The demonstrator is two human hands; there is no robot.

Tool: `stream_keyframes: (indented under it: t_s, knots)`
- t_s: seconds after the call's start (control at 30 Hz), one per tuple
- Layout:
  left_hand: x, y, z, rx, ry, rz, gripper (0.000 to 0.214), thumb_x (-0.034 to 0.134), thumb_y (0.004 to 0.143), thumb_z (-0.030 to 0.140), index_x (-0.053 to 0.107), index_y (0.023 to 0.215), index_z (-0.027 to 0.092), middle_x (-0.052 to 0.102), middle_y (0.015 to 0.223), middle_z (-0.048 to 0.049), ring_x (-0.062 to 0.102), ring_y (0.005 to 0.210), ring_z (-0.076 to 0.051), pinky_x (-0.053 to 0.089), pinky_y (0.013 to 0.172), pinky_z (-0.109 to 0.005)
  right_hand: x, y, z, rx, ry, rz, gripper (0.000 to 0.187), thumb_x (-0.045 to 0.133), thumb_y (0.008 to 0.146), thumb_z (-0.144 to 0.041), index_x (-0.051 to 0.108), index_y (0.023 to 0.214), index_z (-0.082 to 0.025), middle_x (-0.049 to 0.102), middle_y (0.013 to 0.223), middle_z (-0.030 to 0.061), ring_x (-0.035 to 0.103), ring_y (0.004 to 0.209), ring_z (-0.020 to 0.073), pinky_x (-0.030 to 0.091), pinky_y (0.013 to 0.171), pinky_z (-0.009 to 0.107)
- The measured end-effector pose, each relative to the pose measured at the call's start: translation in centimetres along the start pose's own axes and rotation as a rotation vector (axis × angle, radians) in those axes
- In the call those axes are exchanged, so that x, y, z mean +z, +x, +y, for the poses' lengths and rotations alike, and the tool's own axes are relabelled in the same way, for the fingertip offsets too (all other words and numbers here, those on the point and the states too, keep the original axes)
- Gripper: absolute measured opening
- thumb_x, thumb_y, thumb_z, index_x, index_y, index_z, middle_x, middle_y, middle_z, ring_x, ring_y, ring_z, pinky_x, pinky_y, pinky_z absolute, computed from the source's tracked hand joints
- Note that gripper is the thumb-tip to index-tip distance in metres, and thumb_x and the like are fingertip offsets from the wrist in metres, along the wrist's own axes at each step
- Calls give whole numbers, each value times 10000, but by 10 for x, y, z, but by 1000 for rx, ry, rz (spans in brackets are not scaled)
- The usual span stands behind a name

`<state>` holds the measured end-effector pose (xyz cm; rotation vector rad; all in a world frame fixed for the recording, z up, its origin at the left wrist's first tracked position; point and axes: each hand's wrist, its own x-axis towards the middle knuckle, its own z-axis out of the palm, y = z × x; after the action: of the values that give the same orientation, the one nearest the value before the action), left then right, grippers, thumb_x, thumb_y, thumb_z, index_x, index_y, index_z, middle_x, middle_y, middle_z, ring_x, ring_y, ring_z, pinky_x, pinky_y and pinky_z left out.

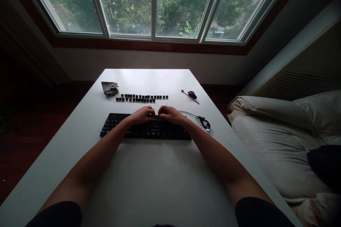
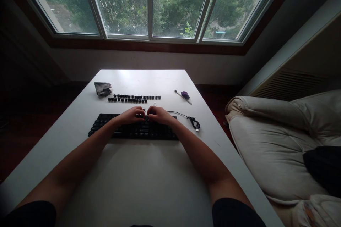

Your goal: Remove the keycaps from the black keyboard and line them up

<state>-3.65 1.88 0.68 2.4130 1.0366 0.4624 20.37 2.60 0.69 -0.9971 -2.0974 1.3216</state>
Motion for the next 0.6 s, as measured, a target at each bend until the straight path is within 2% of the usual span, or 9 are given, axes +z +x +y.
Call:
stream_keyframes:
  t_s: [0.13,0.4,0.6]
  knots:
    - [0,0,0,-6,-6,1,189,695,847,373,750,927,211,592,963,-57,576,892,-198,462,791,-302,0,1,1,43,7,10,206,596,800,-168,633,1003,-179,686,759,-7,648,650,128,505,626,233]
    - [-1,0,0,-11,-18,-7,194,685,849,380,751,925,214,594,955,-56,576,894,-199,460,798,-306,-5,-5,-8,62,255,-40,146,613,814,-189,607,958,-171,685,761,1,644,664,124,534,661,252]
    - [-2,0,0,-12,-28,-12,198,677,854,380,758,926,214,595,955,-55,577,893,-198,460,804,-307,-8,-6,-10,48,240,-38,145,611,814,-192,610,957,-167,683,755,0,645,672,125,542,673,261]
